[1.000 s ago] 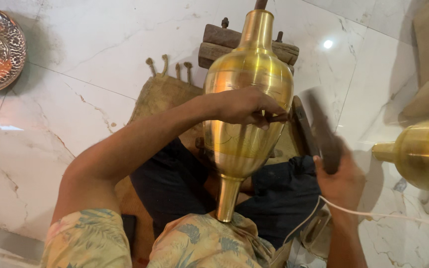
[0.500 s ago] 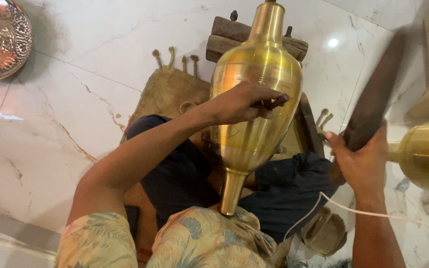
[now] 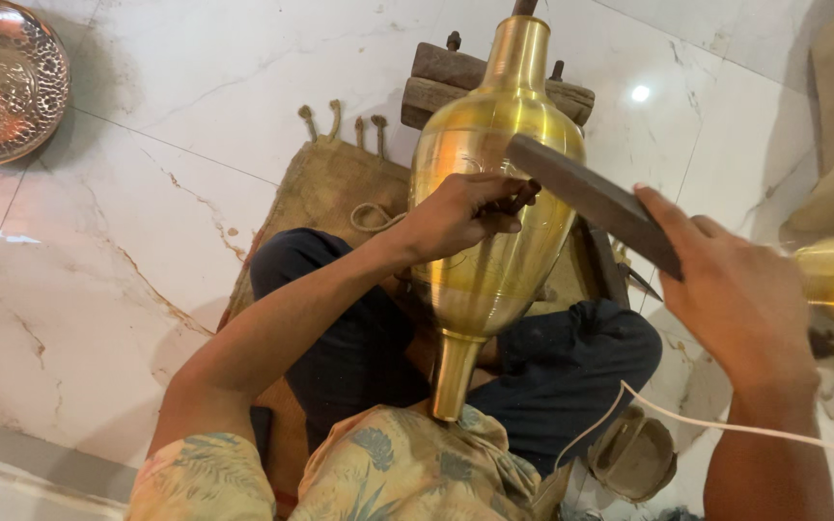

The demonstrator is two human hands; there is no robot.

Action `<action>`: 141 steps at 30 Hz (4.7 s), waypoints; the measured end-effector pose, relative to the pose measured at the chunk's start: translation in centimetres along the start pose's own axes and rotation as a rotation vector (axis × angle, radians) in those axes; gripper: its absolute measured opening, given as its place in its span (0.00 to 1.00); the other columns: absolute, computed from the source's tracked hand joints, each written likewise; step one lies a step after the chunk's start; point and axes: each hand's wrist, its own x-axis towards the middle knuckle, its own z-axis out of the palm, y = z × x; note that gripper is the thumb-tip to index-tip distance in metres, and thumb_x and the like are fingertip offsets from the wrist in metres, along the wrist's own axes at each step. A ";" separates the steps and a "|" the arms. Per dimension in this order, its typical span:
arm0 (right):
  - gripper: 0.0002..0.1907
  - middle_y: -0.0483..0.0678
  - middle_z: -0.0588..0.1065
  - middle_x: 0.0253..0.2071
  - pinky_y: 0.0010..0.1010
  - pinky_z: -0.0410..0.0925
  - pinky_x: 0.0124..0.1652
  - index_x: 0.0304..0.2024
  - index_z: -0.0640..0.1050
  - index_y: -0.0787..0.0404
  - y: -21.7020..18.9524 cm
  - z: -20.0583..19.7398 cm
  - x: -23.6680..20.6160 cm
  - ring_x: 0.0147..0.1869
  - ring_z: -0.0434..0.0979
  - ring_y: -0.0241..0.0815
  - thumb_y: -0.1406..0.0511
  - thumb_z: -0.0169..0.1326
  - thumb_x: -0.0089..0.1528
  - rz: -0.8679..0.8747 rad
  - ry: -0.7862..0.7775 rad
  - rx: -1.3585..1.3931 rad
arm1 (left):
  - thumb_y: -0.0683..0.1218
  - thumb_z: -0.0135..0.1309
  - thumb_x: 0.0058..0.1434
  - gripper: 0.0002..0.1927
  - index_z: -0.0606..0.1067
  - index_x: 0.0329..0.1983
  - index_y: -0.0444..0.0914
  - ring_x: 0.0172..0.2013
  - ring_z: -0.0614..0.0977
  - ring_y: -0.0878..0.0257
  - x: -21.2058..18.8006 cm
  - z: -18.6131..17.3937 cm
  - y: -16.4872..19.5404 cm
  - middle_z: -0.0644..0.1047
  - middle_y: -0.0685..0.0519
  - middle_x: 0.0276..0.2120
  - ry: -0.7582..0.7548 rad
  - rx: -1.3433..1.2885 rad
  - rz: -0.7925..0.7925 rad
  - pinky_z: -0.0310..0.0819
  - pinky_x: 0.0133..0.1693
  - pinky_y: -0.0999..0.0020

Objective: The person sits cross-legged on a floor mat holding a large brass vessel between their legs. They hold a small punch against the vessel's surface and repeatedly strike it with a wooden mallet, working over the surface to form engraved decorative lines, repositioning the punch as they go.

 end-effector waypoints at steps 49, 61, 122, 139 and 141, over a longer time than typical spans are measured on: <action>0.33 0.49 0.73 0.36 0.34 0.72 0.40 0.63 0.67 0.60 -2.4 11.3 -9.1 0.36 0.75 0.39 0.61 0.67 0.60 0.358 0.634 1.252 | 0.43 0.61 0.63 0.22 0.76 0.61 0.37 0.49 0.84 0.52 0.1 -3.0 0.8 0.82 0.50 0.50 -0.489 0.157 0.289 0.79 0.50 0.57; 0.35 0.45 0.76 0.36 0.31 0.73 0.38 0.66 0.60 0.59 -2.8 11.8 -11.0 0.36 0.79 0.36 0.63 0.64 0.63 0.350 0.718 1.174 | 0.41 0.58 0.62 0.20 0.77 0.58 0.38 0.49 0.85 0.56 -0.2 -2.7 1.3 0.82 0.51 0.50 -0.591 0.140 0.212 0.82 0.50 0.61; 0.41 0.50 0.75 0.37 0.38 0.74 0.31 0.80 0.53 0.44 -13.5 -10.9 2.1 0.33 0.80 0.45 0.65 0.50 0.66 -0.469 -0.245 -0.461 | 0.40 0.62 0.65 0.14 0.75 0.52 0.34 0.37 0.83 0.68 -9.6 6.7 -0.8 0.81 0.53 0.37 0.824 -0.140 -0.142 0.79 0.40 0.70; 0.41 0.48 0.71 0.36 0.31 0.72 0.28 0.82 0.47 0.38 -14.9 -10.3 0.0 0.30 0.79 0.40 0.67 0.46 0.71 -0.451 -0.391 -0.428 | 0.37 0.59 0.68 0.10 0.73 0.49 0.33 0.38 0.83 0.67 -9.9 10.7 -0.6 0.81 0.53 0.37 1.048 -0.213 -0.125 0.78 0.42 0.71; 0.44 0.49 0.70 0.36 0.30 0.73 0.28 0.82 0.46 0.43 -14.7 -10.2 -0.3 0.31 0.78 0.40 0.66 0.50 0.68 -0.595 -0.376 -0.700 | 0.36 0.59 0.67 0.13 0.72 0.53 0.32 0.39 0.82 0.67 -9.9 11.1 -0.4 0.81 0.52 0.39 1.063 -0.155 -0.079 0.77 0.44 0.71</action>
